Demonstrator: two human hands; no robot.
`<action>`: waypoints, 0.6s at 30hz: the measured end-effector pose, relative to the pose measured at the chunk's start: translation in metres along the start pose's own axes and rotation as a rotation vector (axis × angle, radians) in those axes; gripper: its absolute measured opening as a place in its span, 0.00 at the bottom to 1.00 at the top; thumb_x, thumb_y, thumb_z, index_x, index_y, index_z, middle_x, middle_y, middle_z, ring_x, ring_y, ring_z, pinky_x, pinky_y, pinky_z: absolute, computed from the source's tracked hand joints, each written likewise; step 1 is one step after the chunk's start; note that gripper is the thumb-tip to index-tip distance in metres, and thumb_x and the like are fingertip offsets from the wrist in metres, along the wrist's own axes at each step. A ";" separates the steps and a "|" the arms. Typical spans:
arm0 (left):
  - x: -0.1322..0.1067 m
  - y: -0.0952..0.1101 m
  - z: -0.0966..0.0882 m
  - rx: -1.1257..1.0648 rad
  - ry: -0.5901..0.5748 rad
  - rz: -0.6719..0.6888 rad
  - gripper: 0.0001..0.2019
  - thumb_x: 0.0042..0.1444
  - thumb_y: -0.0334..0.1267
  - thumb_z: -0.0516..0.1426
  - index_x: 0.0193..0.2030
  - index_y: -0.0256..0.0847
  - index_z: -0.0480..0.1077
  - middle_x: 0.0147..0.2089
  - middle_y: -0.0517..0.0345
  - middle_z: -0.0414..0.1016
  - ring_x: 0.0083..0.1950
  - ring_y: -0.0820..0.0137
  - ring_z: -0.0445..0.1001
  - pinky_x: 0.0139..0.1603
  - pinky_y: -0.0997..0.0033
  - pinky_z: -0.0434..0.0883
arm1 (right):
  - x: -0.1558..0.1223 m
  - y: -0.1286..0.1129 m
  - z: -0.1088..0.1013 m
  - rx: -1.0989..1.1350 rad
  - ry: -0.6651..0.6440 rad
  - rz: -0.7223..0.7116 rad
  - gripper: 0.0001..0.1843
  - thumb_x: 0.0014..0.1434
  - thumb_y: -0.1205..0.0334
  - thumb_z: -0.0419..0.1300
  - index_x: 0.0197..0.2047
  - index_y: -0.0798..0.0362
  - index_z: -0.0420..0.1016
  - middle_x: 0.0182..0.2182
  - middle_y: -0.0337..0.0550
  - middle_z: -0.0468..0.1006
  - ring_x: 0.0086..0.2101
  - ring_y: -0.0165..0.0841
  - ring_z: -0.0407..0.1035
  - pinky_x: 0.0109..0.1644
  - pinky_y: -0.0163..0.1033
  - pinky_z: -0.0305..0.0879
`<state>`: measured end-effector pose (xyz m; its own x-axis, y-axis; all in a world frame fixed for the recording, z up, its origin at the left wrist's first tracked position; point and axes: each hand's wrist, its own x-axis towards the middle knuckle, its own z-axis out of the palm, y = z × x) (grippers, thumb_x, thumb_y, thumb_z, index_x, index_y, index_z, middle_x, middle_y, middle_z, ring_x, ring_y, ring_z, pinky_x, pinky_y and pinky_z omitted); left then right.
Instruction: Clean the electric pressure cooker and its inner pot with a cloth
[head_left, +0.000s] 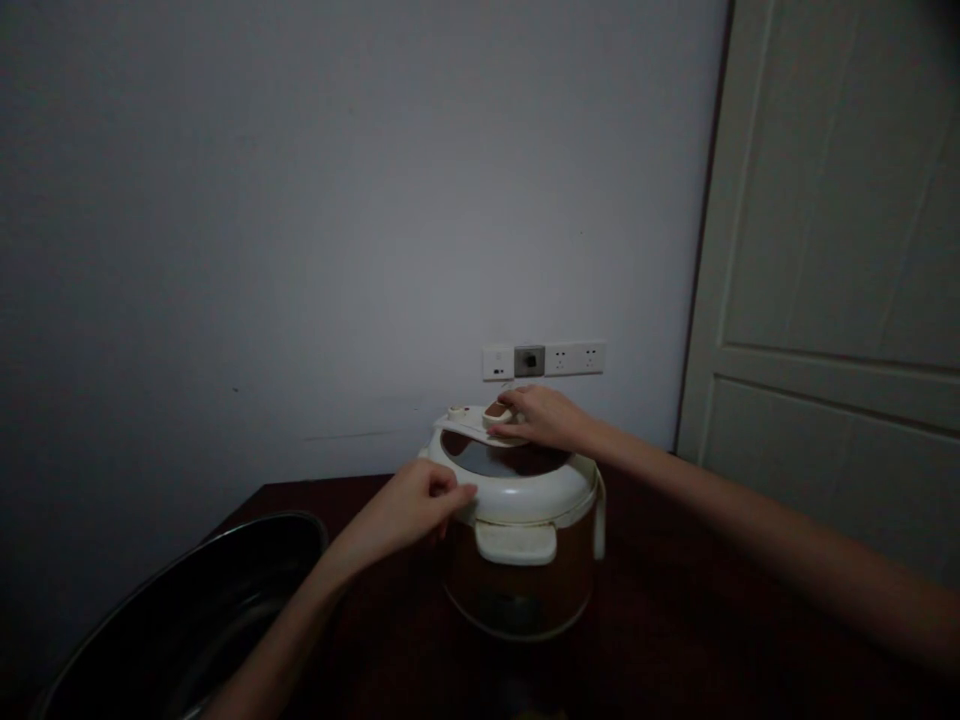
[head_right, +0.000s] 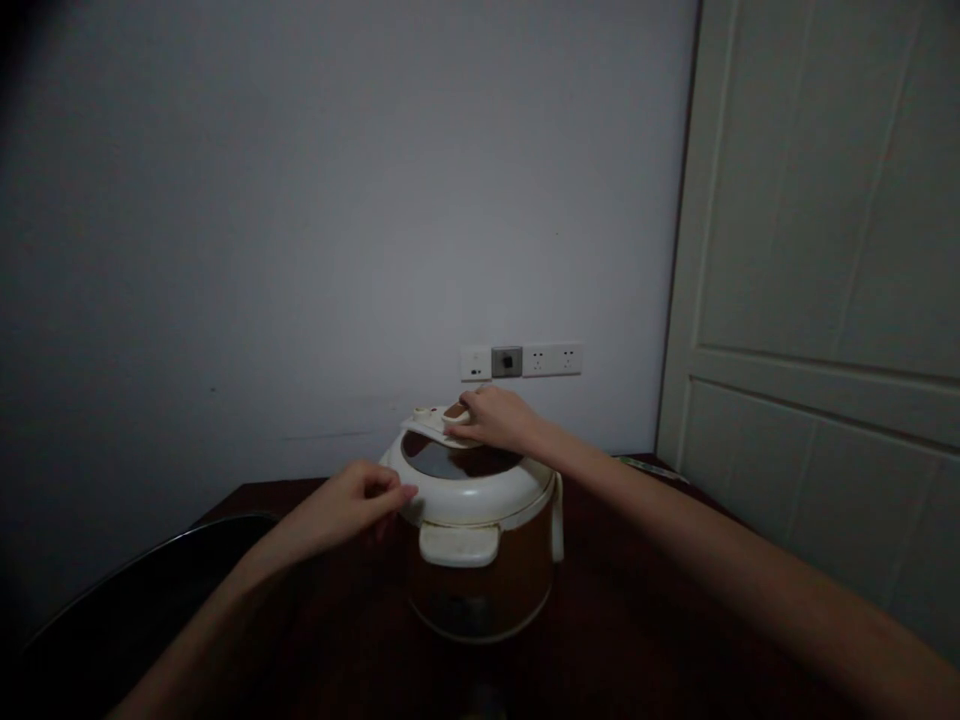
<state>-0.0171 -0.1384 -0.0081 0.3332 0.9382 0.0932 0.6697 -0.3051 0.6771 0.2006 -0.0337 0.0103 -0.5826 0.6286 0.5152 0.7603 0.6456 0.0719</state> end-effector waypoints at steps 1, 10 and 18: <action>0.000 -0.004 0.006 0.034 -0.041 -0.006 0.22 0.53 0.54 0.51 0.20 0.38 0.65 0.17 0.60 0.67 0.19 0.76 0.64 0.20 0.77 0.56 | 0.001 -0.001 0.000 -0.013 0.000 0.001 0.25 0.56 0.42 0.56 0.44 0.55 0.73 0.38 0.53 0.79 0.39 0.40 0.72 0.38 0.39 0.63; 0.004 -0.028 0.031 0.059 -0.198 -0.048 0.22 0.50 0.57 0.54 0.21 0.37 0.66 0.18 0.60 0.68 0.19 0.75 0.67 0.20 0.78 0.60 | 0.002 -0.001 0.003 -0.164 -0.014 -0.042 0.24 0.61 0.44 0.50 0.42 0.57 0.72 0.35 0.53 0.79 0.34 0.39 0.72 0.33 0.39 0.56; 0.004 -0.020 0.033 -0.062 -0.292 -0.089 0.22 0.51 0.56 0.53 0.19 0.38 0.64 0.15 0.61 0.64 0.16 0.76 0.62 0.17 0.77 0.59 | 0.004 0.003 0.004 -0.133 -0.023 -0.067 0.26 0.62 0.44 0.47 0.45 0.57 0.72 0.35 0.55 0.79 0.33 0.40 0.72 0.34 0.40 0.57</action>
<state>-0.0070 -0.1339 -0.0457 0.4576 0.8715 -0.1763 0.6661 -0.2047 0.7172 0.1999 -0.0278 0.0093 -0.6384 0.5967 0.4861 0.7501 0.6240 0.2191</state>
